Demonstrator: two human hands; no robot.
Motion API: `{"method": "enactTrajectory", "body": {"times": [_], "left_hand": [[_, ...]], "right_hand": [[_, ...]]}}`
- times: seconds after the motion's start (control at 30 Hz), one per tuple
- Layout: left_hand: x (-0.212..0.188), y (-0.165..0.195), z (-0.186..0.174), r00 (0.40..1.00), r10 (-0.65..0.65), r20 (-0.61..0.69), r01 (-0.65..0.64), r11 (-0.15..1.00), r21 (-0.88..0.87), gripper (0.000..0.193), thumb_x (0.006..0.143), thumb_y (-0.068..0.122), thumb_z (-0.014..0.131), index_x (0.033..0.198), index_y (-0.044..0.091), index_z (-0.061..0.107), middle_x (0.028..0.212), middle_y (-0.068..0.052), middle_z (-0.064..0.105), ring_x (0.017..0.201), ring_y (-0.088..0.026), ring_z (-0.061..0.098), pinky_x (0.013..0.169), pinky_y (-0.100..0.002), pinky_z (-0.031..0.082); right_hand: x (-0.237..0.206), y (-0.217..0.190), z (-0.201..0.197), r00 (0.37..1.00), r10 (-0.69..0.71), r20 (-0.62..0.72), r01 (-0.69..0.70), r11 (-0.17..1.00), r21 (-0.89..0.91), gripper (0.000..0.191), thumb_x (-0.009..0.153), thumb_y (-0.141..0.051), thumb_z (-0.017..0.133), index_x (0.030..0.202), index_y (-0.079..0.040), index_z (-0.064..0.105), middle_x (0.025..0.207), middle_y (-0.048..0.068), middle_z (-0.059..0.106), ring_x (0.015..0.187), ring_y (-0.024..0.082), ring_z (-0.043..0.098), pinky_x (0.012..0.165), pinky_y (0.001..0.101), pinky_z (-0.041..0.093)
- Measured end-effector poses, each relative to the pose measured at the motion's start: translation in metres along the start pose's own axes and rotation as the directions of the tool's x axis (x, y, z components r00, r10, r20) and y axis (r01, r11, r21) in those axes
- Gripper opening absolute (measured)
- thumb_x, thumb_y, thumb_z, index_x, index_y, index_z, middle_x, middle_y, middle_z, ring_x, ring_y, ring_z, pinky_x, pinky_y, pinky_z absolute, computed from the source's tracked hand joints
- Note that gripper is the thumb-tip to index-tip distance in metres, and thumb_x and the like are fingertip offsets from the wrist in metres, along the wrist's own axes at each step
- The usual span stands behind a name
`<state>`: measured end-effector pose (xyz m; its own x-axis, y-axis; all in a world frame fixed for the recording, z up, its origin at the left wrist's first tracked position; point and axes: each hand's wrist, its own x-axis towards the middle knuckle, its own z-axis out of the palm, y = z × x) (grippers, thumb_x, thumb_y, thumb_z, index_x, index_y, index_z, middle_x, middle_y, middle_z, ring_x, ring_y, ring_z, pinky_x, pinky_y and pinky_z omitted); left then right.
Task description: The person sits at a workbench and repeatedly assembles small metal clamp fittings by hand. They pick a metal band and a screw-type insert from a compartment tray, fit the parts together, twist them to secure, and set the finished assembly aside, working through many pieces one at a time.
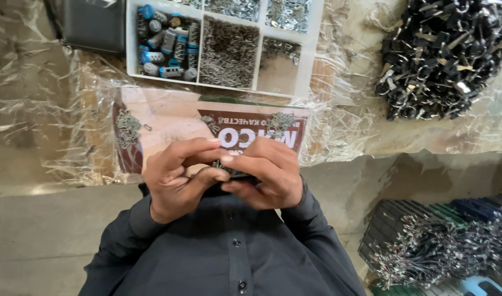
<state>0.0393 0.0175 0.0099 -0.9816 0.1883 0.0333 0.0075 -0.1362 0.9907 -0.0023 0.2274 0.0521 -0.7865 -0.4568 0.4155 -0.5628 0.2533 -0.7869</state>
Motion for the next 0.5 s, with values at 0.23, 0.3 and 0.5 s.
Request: {"method": "enactTrajectory", "body": {"times": [0.23,0.3,0.5], "left_hand": [[0.002,0.003,0.000,0.985,-0.174,-0.006,0.174,0.984,-0.043,0.037,0.097,0.004,0.074,0.131,-0.004,0.062,0.108,-0.011,0.075,0.098,-0.013,0.074,0.088,-0.026,0.060],[0.003,0.006,0.000,0.970,-0.242,-0.001,0.242,0.970,-0.003,0.034,0.099,0.005,0.071,0.130,-0.005,0.064,0.110,-0.012,0.076,0.099,-0.014,0.074,0.089,-0.027,0.060],[0.010,0.007,0.009,0.981,-0.157,0.115,0.162,0.986,-0.031,0.050,0.095,0.006,0.072,0.138,-0.008,0.054,0.126,-0.019,0.070,0.118,-0.021,0.070,0.104,-0.033,0.057]], "right_hand": [[-0.006,0.007,-0.005,0.993,0.062,0.103,-0.063,0.998,0.007,0.037,0.097,-0.019,0.083,0.129,-0.011,0.067,0.086,0.004,0.058,0.072,0.023,0.061,0.065,0.0356,0.047],[-0.011,0.009,-0.010,0.992,0.055,0.115,-0.058,0.998,0.022,0.034,0.102,-0.016,0.080,0.132,-0.012,0.066,0.092,0.004,0.060,0.076,0.024,0.063,0.068,0.0352,0.049],[-0.037,0.013,-0.024,0.985,0.173,-0.014,-0.173,0.982,-0.076,0.027,0.096,-0.008,0.079,0.121,-0.011,0.069,0.084,0.005,0.058,0.074,0.025,0.060,0.064,0.0364,0.047]]}}
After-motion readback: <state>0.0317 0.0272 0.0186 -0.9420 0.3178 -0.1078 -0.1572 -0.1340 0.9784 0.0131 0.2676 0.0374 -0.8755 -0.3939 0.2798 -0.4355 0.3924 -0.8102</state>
